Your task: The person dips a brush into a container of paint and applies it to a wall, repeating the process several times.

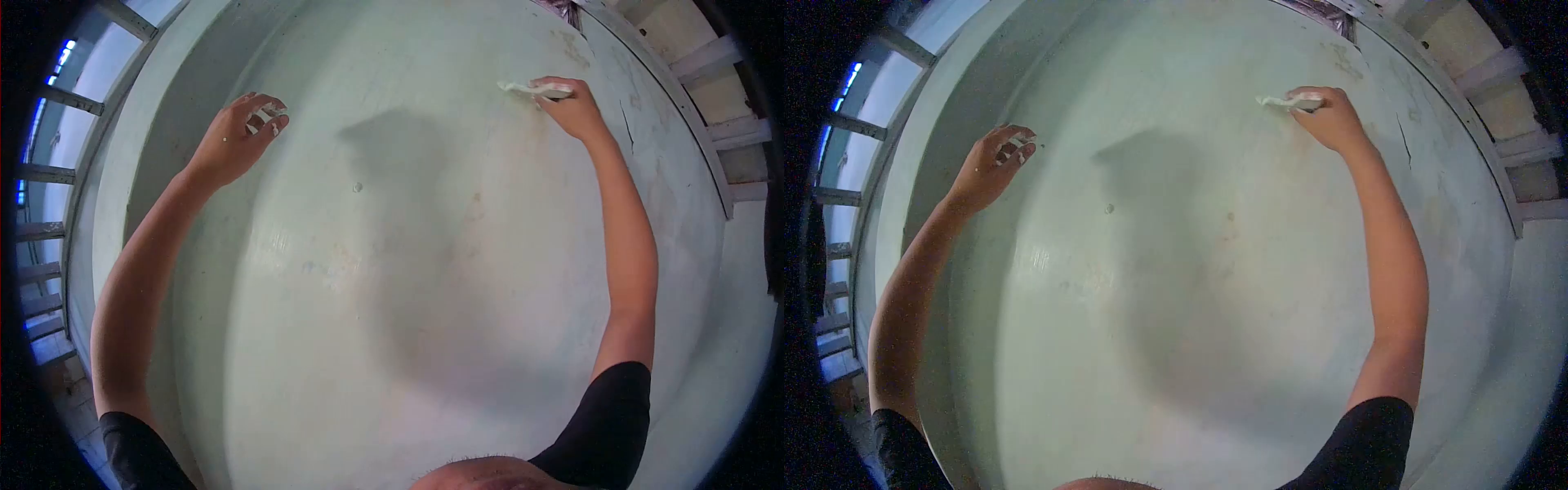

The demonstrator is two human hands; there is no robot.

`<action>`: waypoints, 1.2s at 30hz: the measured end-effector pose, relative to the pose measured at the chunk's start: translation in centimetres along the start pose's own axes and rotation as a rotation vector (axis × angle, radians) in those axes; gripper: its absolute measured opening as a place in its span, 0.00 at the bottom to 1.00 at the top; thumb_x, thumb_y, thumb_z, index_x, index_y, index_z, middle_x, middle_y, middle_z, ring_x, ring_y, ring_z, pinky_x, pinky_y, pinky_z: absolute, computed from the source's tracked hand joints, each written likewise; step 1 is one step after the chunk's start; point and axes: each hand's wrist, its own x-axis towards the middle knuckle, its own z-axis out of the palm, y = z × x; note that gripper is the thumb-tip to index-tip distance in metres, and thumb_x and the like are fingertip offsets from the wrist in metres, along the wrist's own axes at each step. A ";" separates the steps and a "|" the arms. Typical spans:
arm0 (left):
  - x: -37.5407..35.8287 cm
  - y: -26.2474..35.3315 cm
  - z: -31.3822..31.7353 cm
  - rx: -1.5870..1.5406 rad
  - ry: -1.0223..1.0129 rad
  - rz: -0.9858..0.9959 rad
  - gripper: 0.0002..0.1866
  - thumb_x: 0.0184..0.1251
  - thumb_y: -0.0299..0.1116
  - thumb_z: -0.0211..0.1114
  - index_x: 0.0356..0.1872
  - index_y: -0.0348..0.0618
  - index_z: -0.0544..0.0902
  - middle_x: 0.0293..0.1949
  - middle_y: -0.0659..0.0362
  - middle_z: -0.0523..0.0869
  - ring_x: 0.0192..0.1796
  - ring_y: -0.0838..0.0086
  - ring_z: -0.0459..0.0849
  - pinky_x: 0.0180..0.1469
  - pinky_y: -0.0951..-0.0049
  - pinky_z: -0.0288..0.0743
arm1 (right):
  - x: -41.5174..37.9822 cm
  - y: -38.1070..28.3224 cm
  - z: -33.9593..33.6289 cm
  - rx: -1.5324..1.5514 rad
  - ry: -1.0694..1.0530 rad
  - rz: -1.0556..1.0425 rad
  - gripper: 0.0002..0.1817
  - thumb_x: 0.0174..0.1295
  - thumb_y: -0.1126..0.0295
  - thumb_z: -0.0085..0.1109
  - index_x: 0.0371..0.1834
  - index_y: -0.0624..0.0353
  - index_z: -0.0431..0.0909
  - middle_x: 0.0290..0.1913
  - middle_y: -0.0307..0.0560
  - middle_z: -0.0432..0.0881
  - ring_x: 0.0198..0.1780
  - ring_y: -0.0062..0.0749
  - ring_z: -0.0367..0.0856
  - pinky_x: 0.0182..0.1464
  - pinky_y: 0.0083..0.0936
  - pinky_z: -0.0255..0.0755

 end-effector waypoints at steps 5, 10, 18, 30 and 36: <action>0.2 -0.5 0.8 -0.033 -0.004 0.047 0.13 0.61 0.35 0.57 0.42 0.38 0.77 0.37 0.55 0.79 0.32 0.72 0.78 0.36 0.72 0.72 | 1.7 -3.7 -4.4 0.297 -0.296 0.391 0.17 0.49 0.72 0.62 0.44 0.60 0.76 0.41 0.41 0.80 0.40 0.22 0.77 0.42 0.21 0.74; -0.4 1.2 0.9 -0.037 -0.015 0.069 0.13 0.61 0.35 0.57 0.42 0.37 0.77 0.37 0.55 0.79 0.33 0.72 0.78 0.36 0.71 0.72 | 6.2 -1.3 -3.3 0.257 -0.420 0.444 0.19 0.51 0.67 0.61 0.47 0.59 0.74 0.39 0.40 0.79 0.38 0.23 0.78 0.40 0.20 0.76; -1.1 0.8 0.6 -0.020 -0.056 0.064 0.14 0.63 0.37 0.56 0.42 0.37 0.77 0.37 0.54 0.79 0.34 0.71 0.78 0.36 0.71 0.72 | 14.0 6.0 -2.8 -0.593 0.433 -0.150 0.18 0.48 0.67 0.63 0.39 0.68 0.75 0.34 0.52 0.81 0.36 0.42 0.79 0.41 0.31 0.72; -0.3 0.3 0.9 -0.015 -0.074 0.024 0.14 0.63 0.37 0.56 0.41 0.37 0.77 0.35 0.57 0.77 0.31 0.74 0.76 0.35 0.74 0.71 | -5.0 -8.7 -1.2 0.001 -0.242 -0.190 0.13 0.47 0.78 0.61 0.39 0.61 0.80 0.36 0.48 0.83 0.38 0.26 0.80 0.42 0.21 0.72; -1.2 2.7 0.3 -0.047 -0.111 0.023 0.12 0.65 0.33 0.54 0.45 0.37 0.76 0.41 0.55 0.79 0.43 0.73 0.78 0.48 0.72 0.72 | -6.7 -14.7 -3.8 0.085 -0.504 0.211 0.12 0.47 0.71 0.64 0.37 0.59 0.80 0.33 0.47 0.82 0.36 0.29 0.80 0.39 0.23 0.73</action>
